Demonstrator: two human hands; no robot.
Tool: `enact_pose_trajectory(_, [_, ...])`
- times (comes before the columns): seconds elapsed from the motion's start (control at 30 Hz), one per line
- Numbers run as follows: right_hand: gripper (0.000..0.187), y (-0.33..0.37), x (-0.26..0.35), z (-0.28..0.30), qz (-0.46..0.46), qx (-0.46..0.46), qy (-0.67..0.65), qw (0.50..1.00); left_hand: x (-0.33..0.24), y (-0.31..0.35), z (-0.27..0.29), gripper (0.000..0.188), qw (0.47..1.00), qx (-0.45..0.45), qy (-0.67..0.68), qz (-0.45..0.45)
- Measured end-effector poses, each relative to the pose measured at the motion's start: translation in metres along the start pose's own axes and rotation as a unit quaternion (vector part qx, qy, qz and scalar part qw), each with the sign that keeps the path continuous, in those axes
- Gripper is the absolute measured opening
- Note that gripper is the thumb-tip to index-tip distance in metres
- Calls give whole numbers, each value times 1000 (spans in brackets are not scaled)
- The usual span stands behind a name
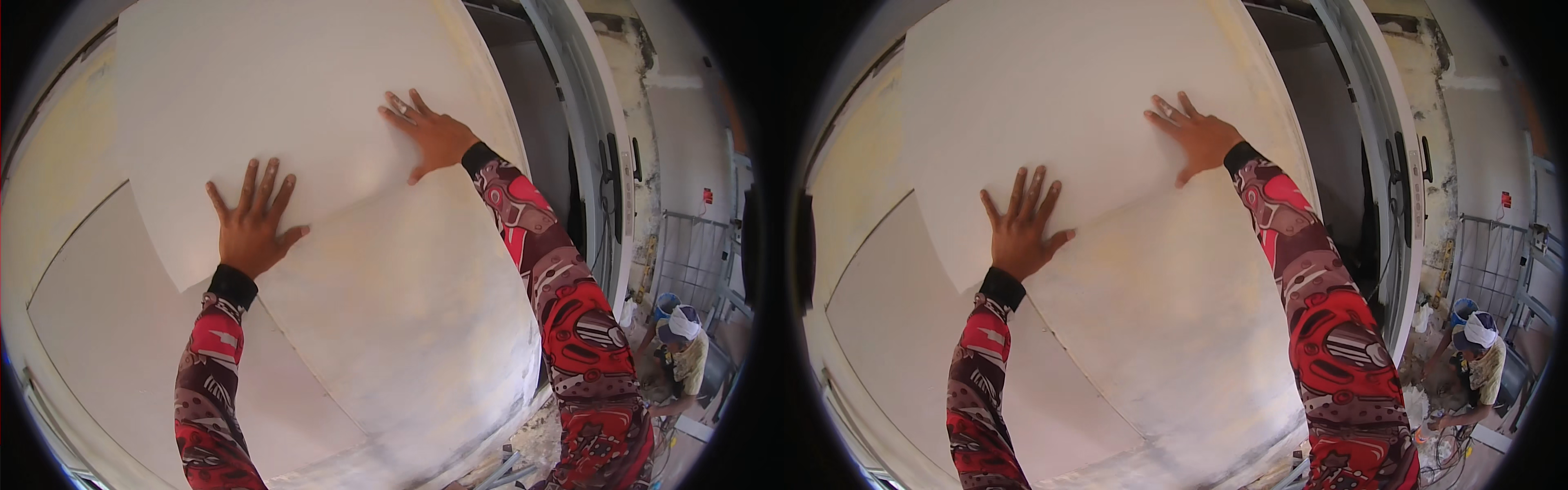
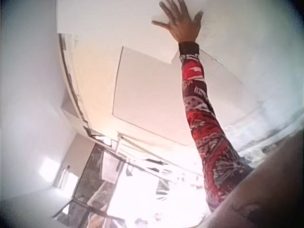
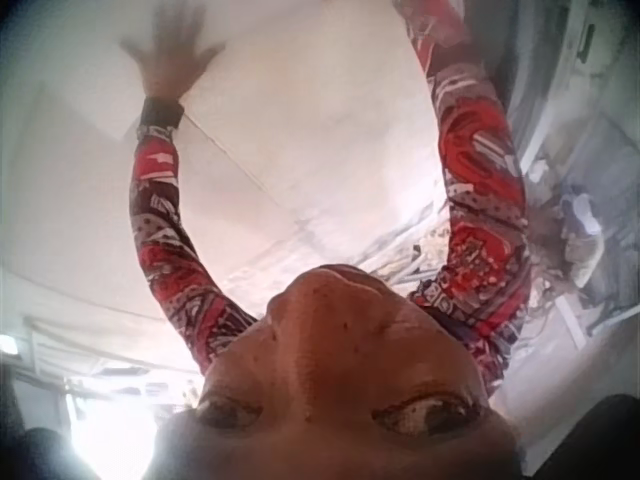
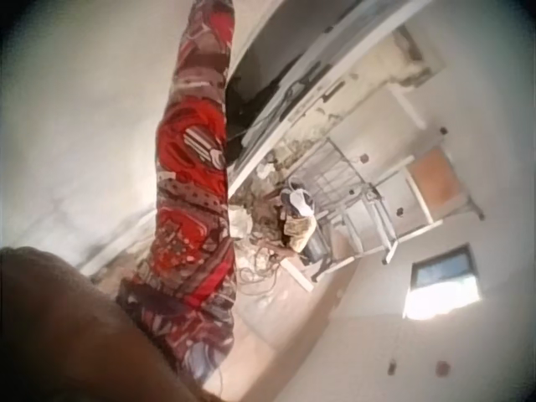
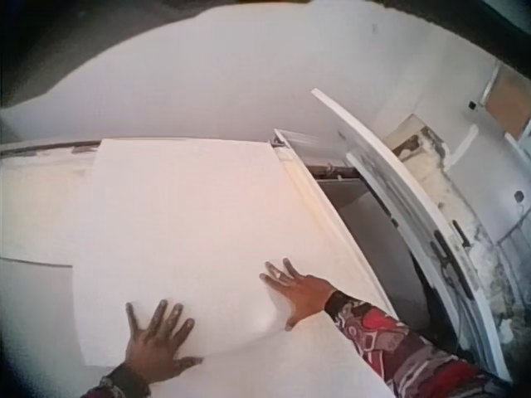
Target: The person picks up a panel by hand, positions and aligns it against the wall to test the fit, and then lowers it.
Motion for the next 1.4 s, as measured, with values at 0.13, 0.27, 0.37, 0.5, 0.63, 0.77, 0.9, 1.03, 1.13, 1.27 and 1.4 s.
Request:
enact_pose_trajectory(0.13, [143, -4, 4, -1, 16, -32, 14, 999, 13, -1, 0, 85, 999, -14, -38, 9])
enact_pose_trajectory(0.27, [142, -29, 34, 9, 46, -62, 16, 997, 40, 26, 5, 88, 998, -1, -59, 29])
enact_pose_trajectory(0.37, [140, -36, 66, 15, 51, -65, 19, 996, 58, 52, 10, 89, 997, 22, -68, 33])
enact_pose_trajectory(0.5, [135, -42, 66, 28, 60, -57, 27, 996, 60, 48, 16, 91, 996, 37, -70, 29])
enact_pose_trajectory(0.63, [132, -47, 60, 28, 75, -70, 19, 995, 63, 41, 16, 92, 996, 43, -79, 20])
enact_pose_trajectory(0.77, [134, -48, 55, 29, 43, -66, 23, 997, 68, 31, 10, 92, 996, 49, -78, 20])
enact_pose_trajectory(0.9, [138, -47, 55, 32, 40, -76, -2, 996, 73, 30, 4, 88, 999, -10, -40, -19])
enact_pose_trajectory(1.03, [139, -55, 70, 38, 39, -76, 44, 995, 88, 34, -1, 87, 999, -22, -35, -6])
enact_pose_trajectory(1.13, [140, -57, 74, 36, 28, -60, 50, 997, 91, 34, 3, 85, 999, -27, -32, -4])
enact_pose_trajectory(1.27, [139, -55, 61, 31, 20, -50, 55, 997, 84, 22, 5, 84, 999, -25, -45, -6])
enact_pose_trajectory(1.4, [139, -56, 55, 29, 28, -60, 50, 997, 81, 19, 8, 85, 999, -17, -46, 2])
Point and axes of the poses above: each hand's wrist, its own y-axis away from the middle knuckle, its own z-axis out of the back of the hand, x = y × z, the point moved 4 cm from there along -y, towards the middle knuckle, and after that the axes turned 2 degrees about y, right-handed, at the moved point
